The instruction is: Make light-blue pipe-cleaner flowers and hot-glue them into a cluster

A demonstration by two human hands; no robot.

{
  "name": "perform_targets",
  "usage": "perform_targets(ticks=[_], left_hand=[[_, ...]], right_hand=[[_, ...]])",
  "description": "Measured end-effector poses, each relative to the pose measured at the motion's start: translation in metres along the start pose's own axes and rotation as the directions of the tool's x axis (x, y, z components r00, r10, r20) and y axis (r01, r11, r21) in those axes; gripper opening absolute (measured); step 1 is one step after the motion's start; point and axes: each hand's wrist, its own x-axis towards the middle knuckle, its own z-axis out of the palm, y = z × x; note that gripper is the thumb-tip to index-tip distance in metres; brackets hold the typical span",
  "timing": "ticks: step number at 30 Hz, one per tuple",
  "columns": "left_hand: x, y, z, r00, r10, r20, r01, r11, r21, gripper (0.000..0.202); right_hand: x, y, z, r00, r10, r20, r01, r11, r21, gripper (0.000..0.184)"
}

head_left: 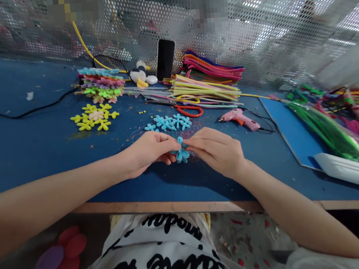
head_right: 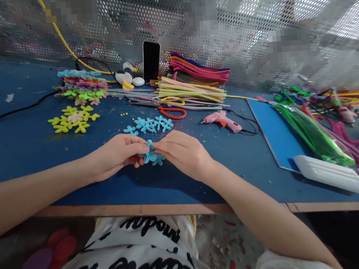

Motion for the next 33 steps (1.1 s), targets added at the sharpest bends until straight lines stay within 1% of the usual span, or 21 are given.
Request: perform_targets(ticks=[3, 8, 10, 13, 15, 17, 19, 22, 24, 28, 30, 33], left_hand=[[-0.0001, -0.0011, 0.0003, 1.000, 0.013, -0.002, -0.013, 1.000, 0.028, 0.013], [0.0013, -0.0040, 0.0003, 0.997, 0.068, -0.048, -0.063, 0.994, 0.091, 0.011], [0.0018, -0.0047, 0.0005, 0.993, 0.100, -0.054, -0.097, 0.993, 0.065, 0.013], [0.0023, -0.0056, 0.0001, 0.988, 0.146, -0.042, -0.145, 0.989, 0.024, 0.021], [0.0024, -0.0067, -0.0008, 0.985, 0.170, -0.039, -0.169, 0.985, 0.044, 0.022], [0.0023, -0.0079, -0.0021, 0.982, 0.183, -0.044, -0.180, 0.981, 0.073, 0.019], [0.0023, -0.0089, -0.0032, 0.984, 0.172, -0.052, -0.167, 0.982, 0.093, 0.017], [0.0023, -0.0091, -0.0037, 0.989, 0.130, -0.065, -0.124, 0.988, 0.094, 0.018], [0.0025, -0.0086, -0.0033, 0.991, 0.120, -0.064, -0.115, 0.991, 0.069, 0.019], [0.0026, -0.0078, -0.0020, 0.988, 0.146, -0.042, -0.146, 0.989, 0.005, 0.022], [0.0023, -0.0079, -0.0011, 0.984, 0.168, -0.050, -0.169, 0.985, -0.015, 0.025], [0.0016, -0.0090, 0.0000, 0.974, 0.210, -0.088, -0.212, 0.977, -0.019, 0.028]], right_hand=[[-0.0014, 0.0018, 0.0007, 0.999, -0.051, -0.003, 0.051, 0.999, 0.001, 0.024], [-0.0025, 0.0003, 0.0020, 0.999, -0.032, -0.011, 0.032, 0.999, 0.011, 0.027], [-0.0015, -0.0014, 0.0010, 0.999, 0.012, -0.034, -0.013, 1.000, -0.009, 0.025], [0.0017, -0.0029, -0.0022, 0.991, 0.120, -0.059, -0.122, 0.992, -0.026, 0.015], [0.0044, -0.0028, -0.0045, 0.976, 0.215, -0.039, -0.214, 0.977, 0.024, 0.011], [0.0064, -0.0018, -0.0061, 0.958, 0.285, -0.008, -0.284, 0.954, 0.092, 0.015], [0.0071, -0.0003, -0.0063, 0.950, 0.311, 0.019, -0.310, 0.939, 0.147, 0.019], [0.0056, 0.0021, -0.0048, 0.943, 0.328, 0.054, -0.332, 0.919, 0.213, 0.018], [0.0041, 0.0029, -0.0036, 0.922, 0.382, 0.068, -0.387, 0.890, 0.241, 0.015], [0.0035, 0.0014, -0.0026, 0.835, 0.546, 0.070, -0.542, 0.792, 0.281, 0.013], [0.0043, -0.0006, -0.0022, 0.798, 0.598, 0.070, -0.588, 0.749, 0.304, 0.010], [0.0060, -0.0045, -0.0006, 0.765, 0.641, 0.066, -0.624, 0.712, 0.321, 0.009]])
